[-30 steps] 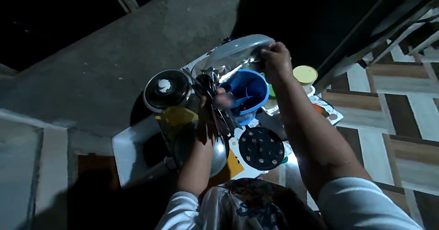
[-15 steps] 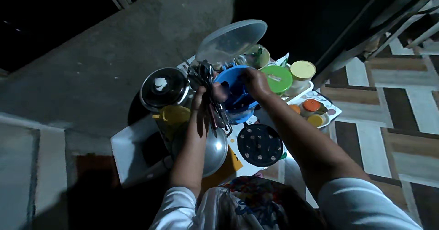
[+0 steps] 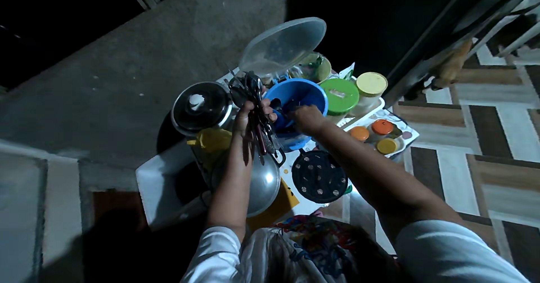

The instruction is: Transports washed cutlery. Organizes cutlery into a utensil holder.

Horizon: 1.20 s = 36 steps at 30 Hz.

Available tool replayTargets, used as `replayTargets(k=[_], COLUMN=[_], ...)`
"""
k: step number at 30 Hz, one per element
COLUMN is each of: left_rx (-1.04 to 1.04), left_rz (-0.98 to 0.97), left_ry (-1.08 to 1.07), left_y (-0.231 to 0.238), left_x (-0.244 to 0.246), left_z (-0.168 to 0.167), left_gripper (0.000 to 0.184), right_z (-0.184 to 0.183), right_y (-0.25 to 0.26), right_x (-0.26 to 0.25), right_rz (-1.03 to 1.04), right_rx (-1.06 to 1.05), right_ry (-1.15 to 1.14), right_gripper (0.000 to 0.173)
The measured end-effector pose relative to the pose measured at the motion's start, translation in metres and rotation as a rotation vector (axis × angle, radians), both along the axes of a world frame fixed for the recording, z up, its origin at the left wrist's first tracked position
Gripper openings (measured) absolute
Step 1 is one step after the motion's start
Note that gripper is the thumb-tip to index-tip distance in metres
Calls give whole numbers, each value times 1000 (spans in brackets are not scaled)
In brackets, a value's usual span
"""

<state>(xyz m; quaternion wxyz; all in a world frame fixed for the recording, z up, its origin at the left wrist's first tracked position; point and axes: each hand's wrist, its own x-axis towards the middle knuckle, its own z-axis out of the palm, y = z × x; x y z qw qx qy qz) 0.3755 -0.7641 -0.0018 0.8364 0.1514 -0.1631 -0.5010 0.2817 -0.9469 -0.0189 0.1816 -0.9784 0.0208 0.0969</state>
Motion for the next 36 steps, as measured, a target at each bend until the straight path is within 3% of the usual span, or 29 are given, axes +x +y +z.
replayTargets(k=[6,19,26,36], left_rx=[69,154,149,170], left_rz=[-21,-3,10,18], left_ry=[-42,-37,-43,-80], left_y=[7,10,8,8], left_x=[3,3,4,8], left_z=[4,7,8,1], left_gripper=[56,51,58,63], right_z=[-19,-20,-30,68], right_y=[-6,-10,-17,10], right_x=[8,12,9,16], right_rz=[92,-102,36,34], right_rx=[-89,-35,-46,-165], right_ry=[72,51,-203,-51], right_gripper=[24,29,23,26])
